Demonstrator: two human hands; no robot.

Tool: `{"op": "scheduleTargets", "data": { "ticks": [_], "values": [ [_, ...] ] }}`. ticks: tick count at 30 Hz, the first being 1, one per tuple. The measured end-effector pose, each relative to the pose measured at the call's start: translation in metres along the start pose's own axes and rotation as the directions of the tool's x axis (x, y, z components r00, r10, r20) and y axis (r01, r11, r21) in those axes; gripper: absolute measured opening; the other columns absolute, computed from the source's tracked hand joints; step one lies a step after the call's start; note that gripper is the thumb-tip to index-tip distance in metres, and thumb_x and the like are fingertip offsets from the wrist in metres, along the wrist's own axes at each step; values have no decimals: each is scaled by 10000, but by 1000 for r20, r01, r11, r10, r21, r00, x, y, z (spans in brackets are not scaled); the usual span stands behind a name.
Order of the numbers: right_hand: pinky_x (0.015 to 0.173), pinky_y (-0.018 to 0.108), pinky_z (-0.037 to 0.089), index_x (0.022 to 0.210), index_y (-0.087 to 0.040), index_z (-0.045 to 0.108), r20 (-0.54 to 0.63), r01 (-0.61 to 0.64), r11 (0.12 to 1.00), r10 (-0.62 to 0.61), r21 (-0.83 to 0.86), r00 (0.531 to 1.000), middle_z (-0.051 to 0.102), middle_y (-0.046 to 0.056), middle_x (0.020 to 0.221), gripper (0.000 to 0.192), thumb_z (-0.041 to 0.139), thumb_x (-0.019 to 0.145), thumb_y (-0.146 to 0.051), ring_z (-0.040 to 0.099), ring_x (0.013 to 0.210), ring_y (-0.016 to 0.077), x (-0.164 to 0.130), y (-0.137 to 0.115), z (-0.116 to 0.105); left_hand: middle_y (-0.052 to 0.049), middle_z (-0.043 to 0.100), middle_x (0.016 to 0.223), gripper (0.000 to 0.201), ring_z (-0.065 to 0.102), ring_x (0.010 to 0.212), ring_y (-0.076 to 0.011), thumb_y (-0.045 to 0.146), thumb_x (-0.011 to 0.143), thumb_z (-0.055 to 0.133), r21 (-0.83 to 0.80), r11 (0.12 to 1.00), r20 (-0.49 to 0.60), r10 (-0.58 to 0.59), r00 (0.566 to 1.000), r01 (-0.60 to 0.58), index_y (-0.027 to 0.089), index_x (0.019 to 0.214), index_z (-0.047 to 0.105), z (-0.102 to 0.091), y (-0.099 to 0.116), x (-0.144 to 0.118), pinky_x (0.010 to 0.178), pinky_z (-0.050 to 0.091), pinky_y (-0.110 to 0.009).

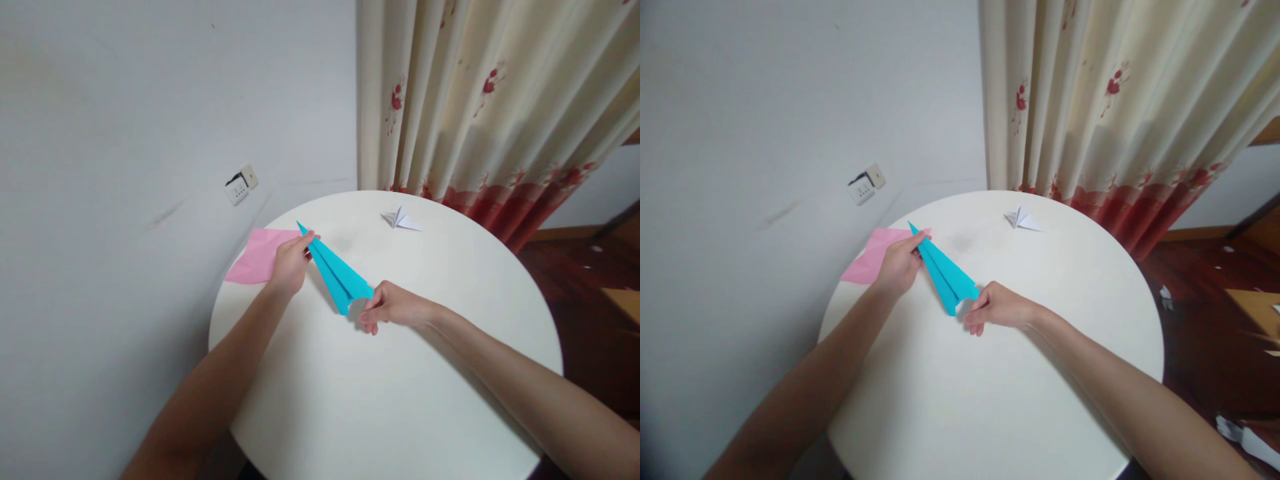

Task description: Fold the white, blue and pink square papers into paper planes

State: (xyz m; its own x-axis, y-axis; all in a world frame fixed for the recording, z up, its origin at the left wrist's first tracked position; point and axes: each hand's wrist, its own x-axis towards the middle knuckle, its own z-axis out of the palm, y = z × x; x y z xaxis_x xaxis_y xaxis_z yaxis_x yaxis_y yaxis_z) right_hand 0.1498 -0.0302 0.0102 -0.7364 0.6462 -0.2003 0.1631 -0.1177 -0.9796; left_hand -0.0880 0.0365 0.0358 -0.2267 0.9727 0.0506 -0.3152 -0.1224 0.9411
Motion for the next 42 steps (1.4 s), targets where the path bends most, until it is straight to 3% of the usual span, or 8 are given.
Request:
{"op": "scheduleTargets", "data": {
  "ticks": [3,5,8,10,20,31,38,42],
  "values": [
    [549,251,424,714,-133,757,30,-28,988,33,-152,999,711,62,671,234,735,734,-365,608,582,137,-4,1,-13,-60,667,799,295,572,733,-135,342,608,856,-47,999,-31,3,1000,-5,115,741,723,-6,5,7,701,444,-267],
    [527,252,385,704,-137,753,-142,-15,969,-22,-248,990,691,47,647,232,692,760,-354,543,545,120,-4,1,-24,-58,662,787,299,566,726,-132,346,602,863,-29,1000,-8,-12,1000,11,115,734,725,-5,5,6,674,437,-256],
    [540,264,358,730,-140,756,-487,7,944,-176,-330,855,688,53,671,335,601,834,-418,511,574,129,-1,-3,-32,-63,653,769,314,548,698,-128,376,604,860,32,999,51,-34,998,32,112,720,736,3,1,-4,618,406,-248],
    [574,269,379,809,-137,764,-549,73,957,-223,-281,805,711,74,758,414,561,863,-494,550,654,151,2,-8,-29,-59,637,748,321,532,676,-125,404,621,848,76,996,100,-56,993,49,115,712,743,10,-5,-15,602,387,-253],
    [504,250,261,576,-137,621,-435,234,965,-162,117,886,477,-42,515,463,769,680,-563,351,516,80,10,-4,6,-16,536,687,288,467,655,-119,433,758,754,280,960,368,-103,924,-4,154,687,744,41,-35,-71,601,326,-285],
    [479,248,288,564,-147,623,-348,143,981,-88,134,934,533,-15,526,420,756,715,-516,385,481,85,6,-4,12,-30,579,743,330,447,622,-84,437,669,823,71,997,36,-44,998,41,136,766,733,23,-10,-25,544,301,-246],
    [498,252,252,551,-138,610,-433,226,963,-142,149,890,473,-36,505,430,769,693,-512,349,507,79,3,-12,10,-89,667,822,407,572,761,-165,523,758,738,285,948,446,-262,856,142,142,897,773,34,-21,-54,645,379,-278],
    [505,253,274,562,-138,621,-447,226,962,-136,154,884,496,-32,522,417,784,676,-504,373,516,84,6,-6,9,-80,685,795,304,566,761,-177,456,746,760,328,944,419,-187,889,43,154,772,779,37,-26,-64,677,385,-300]
  ]
}}
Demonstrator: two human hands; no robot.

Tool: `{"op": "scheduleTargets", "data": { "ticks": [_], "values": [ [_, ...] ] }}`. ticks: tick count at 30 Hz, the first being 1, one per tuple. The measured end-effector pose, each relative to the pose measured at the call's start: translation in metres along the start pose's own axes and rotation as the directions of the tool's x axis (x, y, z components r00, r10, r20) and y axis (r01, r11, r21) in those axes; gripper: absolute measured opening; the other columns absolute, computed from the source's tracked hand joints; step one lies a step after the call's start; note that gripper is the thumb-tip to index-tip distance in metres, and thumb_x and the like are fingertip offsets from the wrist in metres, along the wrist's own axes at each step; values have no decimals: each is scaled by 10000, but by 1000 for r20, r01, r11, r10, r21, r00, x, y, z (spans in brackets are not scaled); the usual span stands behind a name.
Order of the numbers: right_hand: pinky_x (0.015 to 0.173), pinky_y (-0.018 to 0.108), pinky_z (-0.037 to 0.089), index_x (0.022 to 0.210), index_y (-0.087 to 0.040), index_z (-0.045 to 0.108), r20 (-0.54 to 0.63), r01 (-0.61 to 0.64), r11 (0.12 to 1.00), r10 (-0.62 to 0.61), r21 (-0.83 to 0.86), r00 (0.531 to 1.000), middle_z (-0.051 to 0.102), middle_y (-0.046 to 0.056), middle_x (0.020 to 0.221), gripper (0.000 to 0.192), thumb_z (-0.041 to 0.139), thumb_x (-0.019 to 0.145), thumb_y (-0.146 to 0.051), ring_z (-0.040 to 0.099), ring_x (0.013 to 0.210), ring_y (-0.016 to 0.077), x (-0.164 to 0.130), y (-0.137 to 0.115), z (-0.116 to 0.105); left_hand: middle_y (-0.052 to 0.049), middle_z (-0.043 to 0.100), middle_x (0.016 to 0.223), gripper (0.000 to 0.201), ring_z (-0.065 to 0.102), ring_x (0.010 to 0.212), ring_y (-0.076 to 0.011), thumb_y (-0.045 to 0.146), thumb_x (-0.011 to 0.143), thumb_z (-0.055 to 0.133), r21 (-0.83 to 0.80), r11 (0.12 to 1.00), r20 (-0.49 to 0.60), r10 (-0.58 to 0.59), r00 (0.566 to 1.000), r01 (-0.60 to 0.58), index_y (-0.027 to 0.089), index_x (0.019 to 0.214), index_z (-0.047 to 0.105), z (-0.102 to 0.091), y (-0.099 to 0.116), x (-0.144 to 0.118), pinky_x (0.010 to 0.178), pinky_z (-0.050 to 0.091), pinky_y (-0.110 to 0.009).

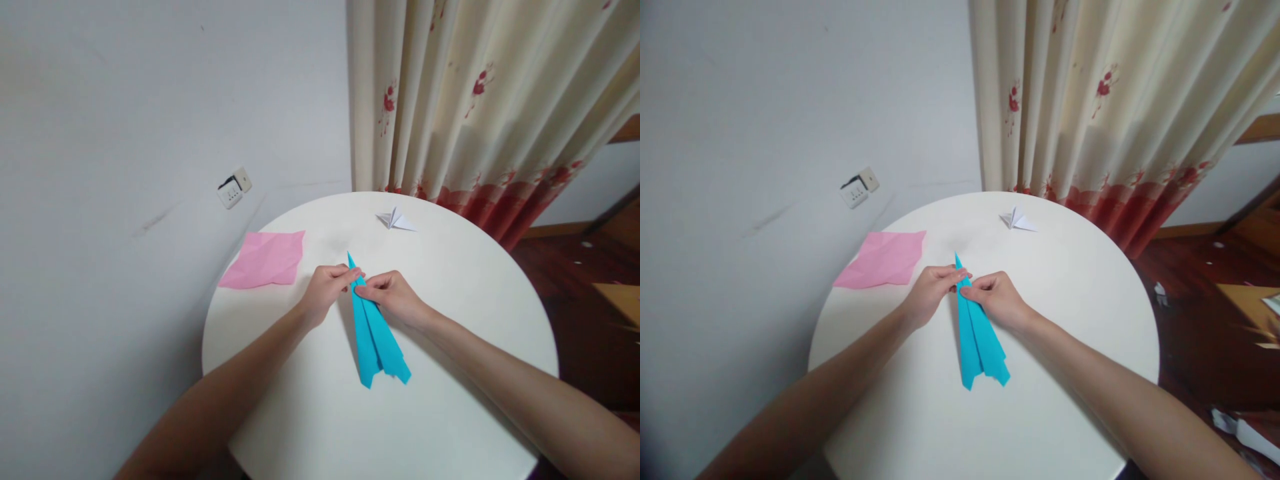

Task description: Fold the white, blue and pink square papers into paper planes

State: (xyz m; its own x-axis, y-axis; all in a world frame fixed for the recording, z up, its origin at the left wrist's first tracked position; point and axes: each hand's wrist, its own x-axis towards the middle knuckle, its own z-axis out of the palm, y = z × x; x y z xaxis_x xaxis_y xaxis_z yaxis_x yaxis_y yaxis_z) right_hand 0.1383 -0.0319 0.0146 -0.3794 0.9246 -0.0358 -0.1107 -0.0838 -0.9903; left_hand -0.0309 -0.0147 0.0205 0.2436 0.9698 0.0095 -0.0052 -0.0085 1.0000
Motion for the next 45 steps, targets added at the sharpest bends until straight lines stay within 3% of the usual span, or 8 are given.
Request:
{"op": "scheduleTargets", "data": {
  "ticks": [9,16,21,24,28,34,40,45],
  "values": [
    [483,258,406,697,-145,724,81,-222,975,221,3,972,678,31,631,394,825,612,-516,536,503,128,-3,2,0,-79,695,860,319,585,793,-176,480,723,772,-61,991,-267,98,959,-118,167,786,780,-29,3,18,703,414,-296],
    [598,256,430,665,-138,750,195,-129,987,146,-99,970,704,43,661,318,813,657,-450,564,591,117,-2,3,-4,-84,695,835,330,595,775,-162,428,629,840,-197,963,-420,84,904,-181,134,749,751,-59,10,34,707,433,-281],
    [546,234,375,707,-148,768,369,-193,939,293,-285,882,709,52,668,246,798,670,-389,591,617,122,0,-1,-29,-49,670,828,347,586,745,-128,398,606,854,-308,929,-491,31,871,-207,137,794,724,-76,12,42,678,432,-258],
    [549,251,378,671,-141,753,245,-191,918,285,-347,927,697,60,654,272,777,681,-411,565,596,126,5,-7,-46,-42,654,798,362,560,685,-110,423,619,847,-311,933,-449,25,893,-183,136,797,716,-71,12,41,612,404,-247],
    [580,264,397,773,-128,754,-97,-61,959,35,-278,995,717,93,772,457,628,803,-566,570,673,148,11,-15,-45,-49,642,759,361,501,623,-93,461,674,815,-259,958,-292,40,956,-120,130,802,747,-42,9,28,521,312,-244],
    [569,263,384,760,-137,729,2,40,986,-40,-161,999,656,29,666,443,707,740,-578,518,614,135,4,-15,-12,-37,636,688,342,473,599,-103,479,742,763,-144,987,-194,37,980,-66,148,827,779,-3,-3,9,531,299,-262],
    [561,267,395,694,-141,699,-96,3,997,-11,-78,995,641,18,635,366,741,722,-503,504,573,126,3,-10,-6,-36,645,706,428,499,607,-111,537,799,697,-193,981,-93,-24,995,6,162,992,768,6,-13,3,554,318,-263],
    [641,287,447,741,-141,708,-36,-34,992,39,125,999,679,41,686,342,776,713,-475,571,629,151,3,-10,-8,-49,668,752,469,555,656,-133,535,811,691,-283,958,12,-38,999,40,171,1103,737,9,-7,-1,574,358,-262]
  ]
}}
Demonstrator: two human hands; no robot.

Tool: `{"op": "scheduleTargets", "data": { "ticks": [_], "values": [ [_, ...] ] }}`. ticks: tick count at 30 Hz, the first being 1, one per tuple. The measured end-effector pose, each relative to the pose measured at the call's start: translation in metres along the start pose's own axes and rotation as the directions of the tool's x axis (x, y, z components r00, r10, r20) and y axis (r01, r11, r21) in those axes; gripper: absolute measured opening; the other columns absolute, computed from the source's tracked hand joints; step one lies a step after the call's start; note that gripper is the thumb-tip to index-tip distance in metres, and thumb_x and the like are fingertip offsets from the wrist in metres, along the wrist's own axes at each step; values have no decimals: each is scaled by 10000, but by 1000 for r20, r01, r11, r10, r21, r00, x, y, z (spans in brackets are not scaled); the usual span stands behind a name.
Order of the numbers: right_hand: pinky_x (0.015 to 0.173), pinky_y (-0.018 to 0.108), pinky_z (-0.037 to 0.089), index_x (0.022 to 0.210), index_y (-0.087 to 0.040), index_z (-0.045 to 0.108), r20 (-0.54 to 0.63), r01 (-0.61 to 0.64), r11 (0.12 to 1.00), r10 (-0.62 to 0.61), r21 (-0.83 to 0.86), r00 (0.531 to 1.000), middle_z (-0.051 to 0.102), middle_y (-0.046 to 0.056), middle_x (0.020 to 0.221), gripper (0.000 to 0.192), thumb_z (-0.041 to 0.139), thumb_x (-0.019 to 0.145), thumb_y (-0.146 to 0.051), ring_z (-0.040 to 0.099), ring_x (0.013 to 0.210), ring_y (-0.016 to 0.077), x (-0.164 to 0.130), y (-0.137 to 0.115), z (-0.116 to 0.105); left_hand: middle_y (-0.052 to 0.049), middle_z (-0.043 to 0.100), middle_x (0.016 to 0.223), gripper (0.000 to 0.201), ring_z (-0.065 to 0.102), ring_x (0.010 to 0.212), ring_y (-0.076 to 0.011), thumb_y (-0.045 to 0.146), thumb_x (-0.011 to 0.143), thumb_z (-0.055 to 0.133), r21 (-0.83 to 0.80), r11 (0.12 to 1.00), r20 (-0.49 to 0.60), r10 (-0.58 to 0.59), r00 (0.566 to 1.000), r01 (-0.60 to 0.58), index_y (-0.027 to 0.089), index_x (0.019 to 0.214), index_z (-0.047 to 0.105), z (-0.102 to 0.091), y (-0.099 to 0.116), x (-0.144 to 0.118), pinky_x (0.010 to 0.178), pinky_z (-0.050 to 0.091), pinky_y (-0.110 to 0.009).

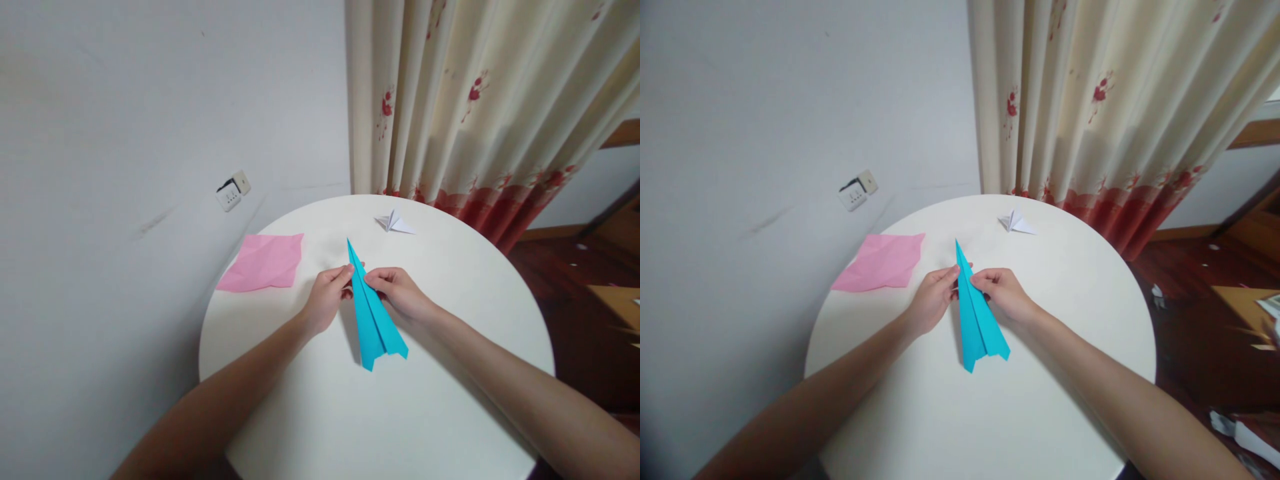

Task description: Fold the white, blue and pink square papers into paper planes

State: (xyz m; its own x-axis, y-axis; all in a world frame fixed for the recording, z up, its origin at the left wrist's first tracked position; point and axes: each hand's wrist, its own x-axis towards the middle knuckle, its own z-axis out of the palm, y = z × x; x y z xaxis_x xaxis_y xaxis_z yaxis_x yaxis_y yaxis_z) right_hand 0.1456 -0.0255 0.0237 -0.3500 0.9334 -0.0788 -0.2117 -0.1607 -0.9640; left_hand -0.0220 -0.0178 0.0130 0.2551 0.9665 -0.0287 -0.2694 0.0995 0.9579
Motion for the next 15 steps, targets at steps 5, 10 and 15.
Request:
{"op": "scheduleTargets", "data": {
  "ticks": [5,10,15],
  "values": [
    [617,253,444,730,-126,690,198,-138,956,88,258,976,671,43,692,311,802,732,-416,562,615,127,-3,1,0,-58,684,817,503,625,757,-171,495,761,764,-124,990,70,-60,996,68,190,1157,708,2,6,-2,680,461,-286],
    [591,220,444,734,-117,671,355,-281,901,157,330,921,636,7,655,282,830,730,-350,536,568,89,-5,2,-2,-85,702,963,439,642,847,-176,430,728,816,-179,981,160,-49,986,78,153,1059,734,-3,4,-1,782,489,-288],
    [589,207,458,695,-117,668,406,-331,882,182,335,896,635,1,637,297,855,700,-347,554,569,85,-7,4,-4,-85,718,930,394,645,826,-169,390,680,858,-229,967,203,-63,977,110,147,970,745,-5,3,-3,781,493,-279]
  ]
}}
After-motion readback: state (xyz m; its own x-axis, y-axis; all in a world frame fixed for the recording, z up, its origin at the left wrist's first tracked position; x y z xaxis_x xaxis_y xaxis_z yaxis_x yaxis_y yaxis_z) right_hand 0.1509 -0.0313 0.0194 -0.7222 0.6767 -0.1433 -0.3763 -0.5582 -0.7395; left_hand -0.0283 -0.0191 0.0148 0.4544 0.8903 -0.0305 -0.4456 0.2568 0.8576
